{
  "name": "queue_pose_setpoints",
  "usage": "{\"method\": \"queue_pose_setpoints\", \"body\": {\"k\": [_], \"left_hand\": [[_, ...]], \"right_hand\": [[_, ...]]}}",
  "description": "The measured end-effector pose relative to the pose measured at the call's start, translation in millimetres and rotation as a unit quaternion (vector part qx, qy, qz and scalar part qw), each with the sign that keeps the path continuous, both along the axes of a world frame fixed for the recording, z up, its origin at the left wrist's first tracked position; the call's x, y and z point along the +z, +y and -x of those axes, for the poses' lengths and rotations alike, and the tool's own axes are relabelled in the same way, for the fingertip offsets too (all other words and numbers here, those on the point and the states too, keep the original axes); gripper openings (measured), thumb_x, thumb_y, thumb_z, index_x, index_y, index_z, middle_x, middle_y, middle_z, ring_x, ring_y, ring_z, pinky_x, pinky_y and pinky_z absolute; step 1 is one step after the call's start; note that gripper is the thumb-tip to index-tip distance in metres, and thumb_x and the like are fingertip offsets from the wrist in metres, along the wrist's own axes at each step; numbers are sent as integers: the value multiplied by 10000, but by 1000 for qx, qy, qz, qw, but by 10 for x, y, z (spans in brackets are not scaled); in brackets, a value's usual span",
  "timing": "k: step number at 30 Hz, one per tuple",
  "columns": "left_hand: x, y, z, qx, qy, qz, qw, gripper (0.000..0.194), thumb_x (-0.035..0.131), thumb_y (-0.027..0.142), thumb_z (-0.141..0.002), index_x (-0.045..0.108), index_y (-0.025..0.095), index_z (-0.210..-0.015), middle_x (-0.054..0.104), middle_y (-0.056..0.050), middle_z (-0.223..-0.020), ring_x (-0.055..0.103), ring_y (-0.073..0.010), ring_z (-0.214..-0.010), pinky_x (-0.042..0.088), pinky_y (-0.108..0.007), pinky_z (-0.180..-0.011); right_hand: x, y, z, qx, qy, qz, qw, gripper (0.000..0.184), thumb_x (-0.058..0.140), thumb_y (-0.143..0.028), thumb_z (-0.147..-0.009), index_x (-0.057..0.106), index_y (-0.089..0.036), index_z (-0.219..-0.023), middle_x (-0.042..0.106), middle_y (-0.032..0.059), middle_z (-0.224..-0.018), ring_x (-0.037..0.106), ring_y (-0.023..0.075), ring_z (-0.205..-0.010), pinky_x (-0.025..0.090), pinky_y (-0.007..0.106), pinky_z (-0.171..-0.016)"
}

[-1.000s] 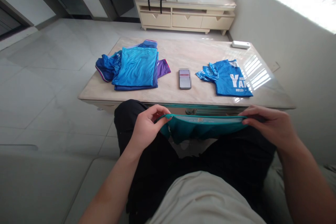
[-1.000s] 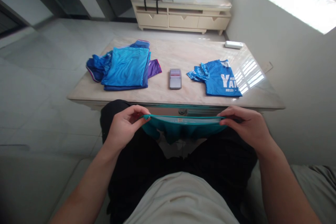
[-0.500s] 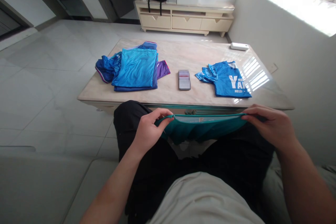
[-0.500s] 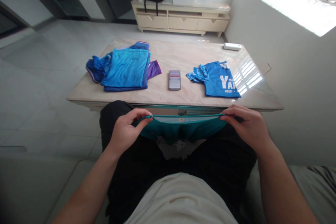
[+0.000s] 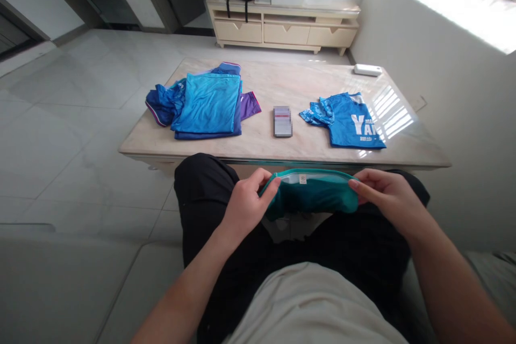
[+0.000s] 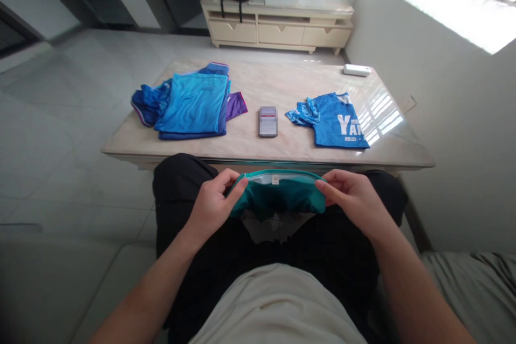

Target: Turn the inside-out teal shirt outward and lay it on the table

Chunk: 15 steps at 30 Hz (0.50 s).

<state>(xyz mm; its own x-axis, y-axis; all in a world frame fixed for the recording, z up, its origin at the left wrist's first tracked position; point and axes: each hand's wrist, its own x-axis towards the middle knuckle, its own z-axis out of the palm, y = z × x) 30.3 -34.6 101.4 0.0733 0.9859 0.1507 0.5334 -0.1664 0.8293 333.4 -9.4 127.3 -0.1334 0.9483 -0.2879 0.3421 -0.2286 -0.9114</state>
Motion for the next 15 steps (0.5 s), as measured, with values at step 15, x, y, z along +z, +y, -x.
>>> {"method": "queue_pose_setpoints", "body": {"k": [15], "left_hand": [[-158, -153, -556, -55, 40, -182, 981, 120, 610, 281, -1002, 709, 213, -997, 728, -50, -946, 683, -166, -887, 521, -261, -811]], "right_hand": [[-203, -229, 543, -26, 201, 128, 971, 355, 852, -492, -751, 804, -168, -888, 799, 75, -859, 772, 220, -801, 628, 314, -776]]}}
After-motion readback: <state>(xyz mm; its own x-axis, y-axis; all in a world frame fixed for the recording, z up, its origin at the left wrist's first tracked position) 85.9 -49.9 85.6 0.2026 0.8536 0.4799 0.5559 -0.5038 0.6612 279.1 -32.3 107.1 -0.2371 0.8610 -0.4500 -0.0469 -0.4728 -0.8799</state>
